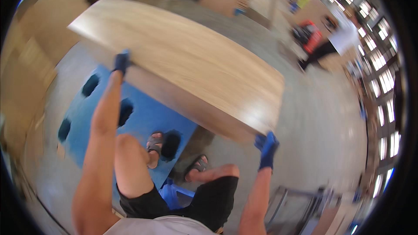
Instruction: The person, wearing blue gloves, picks up large wooden panels one at a time and stacks them onto a pile on a blue pallet while sitting on a low stool.
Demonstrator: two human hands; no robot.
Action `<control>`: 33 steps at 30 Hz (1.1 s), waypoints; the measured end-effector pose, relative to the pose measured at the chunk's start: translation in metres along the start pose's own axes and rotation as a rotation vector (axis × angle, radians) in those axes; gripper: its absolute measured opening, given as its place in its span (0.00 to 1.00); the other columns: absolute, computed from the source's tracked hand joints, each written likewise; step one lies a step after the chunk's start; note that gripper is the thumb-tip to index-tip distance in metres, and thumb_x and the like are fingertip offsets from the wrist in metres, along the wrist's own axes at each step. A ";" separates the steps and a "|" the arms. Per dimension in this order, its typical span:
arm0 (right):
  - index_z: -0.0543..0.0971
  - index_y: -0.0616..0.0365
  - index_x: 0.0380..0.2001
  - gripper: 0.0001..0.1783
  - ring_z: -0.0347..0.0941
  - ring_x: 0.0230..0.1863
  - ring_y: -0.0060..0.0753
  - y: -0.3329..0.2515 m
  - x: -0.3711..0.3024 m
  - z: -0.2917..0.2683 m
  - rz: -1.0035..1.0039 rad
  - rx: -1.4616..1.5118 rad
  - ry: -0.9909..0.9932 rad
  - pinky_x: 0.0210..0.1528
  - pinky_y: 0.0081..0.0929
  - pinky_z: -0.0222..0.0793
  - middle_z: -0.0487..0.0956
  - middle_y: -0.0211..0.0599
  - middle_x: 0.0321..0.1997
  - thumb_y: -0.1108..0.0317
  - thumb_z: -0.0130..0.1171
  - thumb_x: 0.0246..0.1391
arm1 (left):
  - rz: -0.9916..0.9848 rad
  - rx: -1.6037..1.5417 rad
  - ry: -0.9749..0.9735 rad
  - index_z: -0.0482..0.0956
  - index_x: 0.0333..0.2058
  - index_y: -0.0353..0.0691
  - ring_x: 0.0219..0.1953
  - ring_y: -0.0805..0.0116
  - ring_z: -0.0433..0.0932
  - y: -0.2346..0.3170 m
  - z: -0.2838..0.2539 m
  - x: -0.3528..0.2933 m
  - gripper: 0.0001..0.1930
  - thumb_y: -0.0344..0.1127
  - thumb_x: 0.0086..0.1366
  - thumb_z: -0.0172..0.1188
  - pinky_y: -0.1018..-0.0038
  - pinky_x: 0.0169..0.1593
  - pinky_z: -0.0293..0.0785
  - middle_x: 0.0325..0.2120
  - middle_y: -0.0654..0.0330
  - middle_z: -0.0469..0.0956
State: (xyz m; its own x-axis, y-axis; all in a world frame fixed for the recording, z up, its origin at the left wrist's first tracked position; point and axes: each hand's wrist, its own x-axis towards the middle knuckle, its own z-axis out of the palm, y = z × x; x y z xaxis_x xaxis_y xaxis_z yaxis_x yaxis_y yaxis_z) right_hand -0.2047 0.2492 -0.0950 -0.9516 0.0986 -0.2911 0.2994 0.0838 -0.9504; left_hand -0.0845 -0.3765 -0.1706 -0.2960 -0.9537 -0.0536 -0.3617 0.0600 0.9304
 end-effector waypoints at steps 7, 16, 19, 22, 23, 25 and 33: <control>0.68 0.59 0.44 0.20 0.74 0.29 0.35 0.014 -0.004 -0.028 0.042 0.247 -0.076 0.30 0.31 0.72 0.75 0.46 0.34 0.57 0.45 0.53 | -0.313 0.003 -0.169 0.70 0.36 0.47 0.23 0.66 0.66 0.022 0.017 -0.046 0.25 0.63 0.54 0.42 0.65 0.24 0.62 0.25 0.62 0.69; 0.67 0.62 0.47 0.24 0.73 0.34 0.33 0.028 -0.116 -0.160 0.043 0.301 0.012 0.36 0.30 0.70 0.75 0.44 0.39 0.56 0.47 0.51 | -0.312 -0.204 -0.693 0.71 0.32 0.42 0.23 0.61 0.70 -0.004 0.112 -0.239 0.23 0.58 0.53 0.49 0.63 0.24 0.64 0.25 0.58 0.72; 0.66 0.63 0.48 0.25 0.72 0.36 0.34 0.034 -0.165 -0.231 0.035 0.355 0.238 0.38 0.29 0.69 0.73 0.46 0.41 0.56 0.46 0.51 | -0.231 -0.252 -0.854 0.73 0.25 0.45 0.18 0.68 0.68 -0.024 0.117 -0.324 0.15 0.50 0.54 0.51 0.70 0.21 0.63 0.18 0.63 0.70; 0.66 0.61 0.47 0.24 0.71 0.38 0.33 0.046 -0.216 -0.302 -0.015 0.480 0.406 0.40 0.30 0.67 0.73 0.44 0.43 0.55 0.45 0.52 | -0.388 -0.316 -1.068 0.72 0.24 0.48 0.15 0.72 0.65 -0.039 0.113 -0.401 0.11 0.47 0.55 0.51 0.75 0.19 0.61 0.16 0.66 0.69; 0.66 0.60 0.47 0.24 0.70 0.39 0.33 0.051 -0.233 -0.324 -0.017 0.528 0.495 0.40 0.30 0.67 0.72 0.43 0.44 0.55 0.44 0.53 | -0.532 -0.320 -1.209 0.72 0.24 0.49 0.15 0.72 0.65 -0.040 0.112 -0.417 0.10 0.47 0.55 0.51 0.75 0.19 0.61 0.16 0.66 0.69; 0.66 0.58 0.47 0.24 0.70 0.40 0.33 0.061 -0.263 -0.365 -0.128 0.668 0.590 0.41 0.31 0.66 0.72 0.40 0.44 0.54 0.43 0.53 | -0.642 -0.271 -1.484 0.72 0.26 0.47 0.17 0.72 0.66 -0.042 0.105 -0.446 0.11 0.46 0.55 0.51 0.75 0.22 0.64 0.17 0.65 0.70; 0.66 0.57 0.46 0.25 0.68 0.42 0.34 0.068 -0.364 -0.474 -0.504 0.907 1.004 0.43 0.31 0.65 0.71 0.37 0.44 0.49 0.42 0.52 | -0.361 0.129 -1.219 0.72 0.31 0.42 0.18 0.69 0.70 -0.038 0.082 -0.502 0.12 0.44 0.56 0.50 0.75 0.21 0.65 0.21 0.64 0.72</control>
State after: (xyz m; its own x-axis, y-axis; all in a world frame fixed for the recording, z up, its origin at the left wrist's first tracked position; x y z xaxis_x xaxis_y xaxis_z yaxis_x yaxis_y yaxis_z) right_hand 0.1946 0.6892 -0.0025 -0.3771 0.9232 -0.0748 -0.5565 -0.2904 -0.7784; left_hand 0.0054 0.1245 -0.2083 -0.7546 -0.0392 -0.6550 -0.6531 -0.0518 0.7555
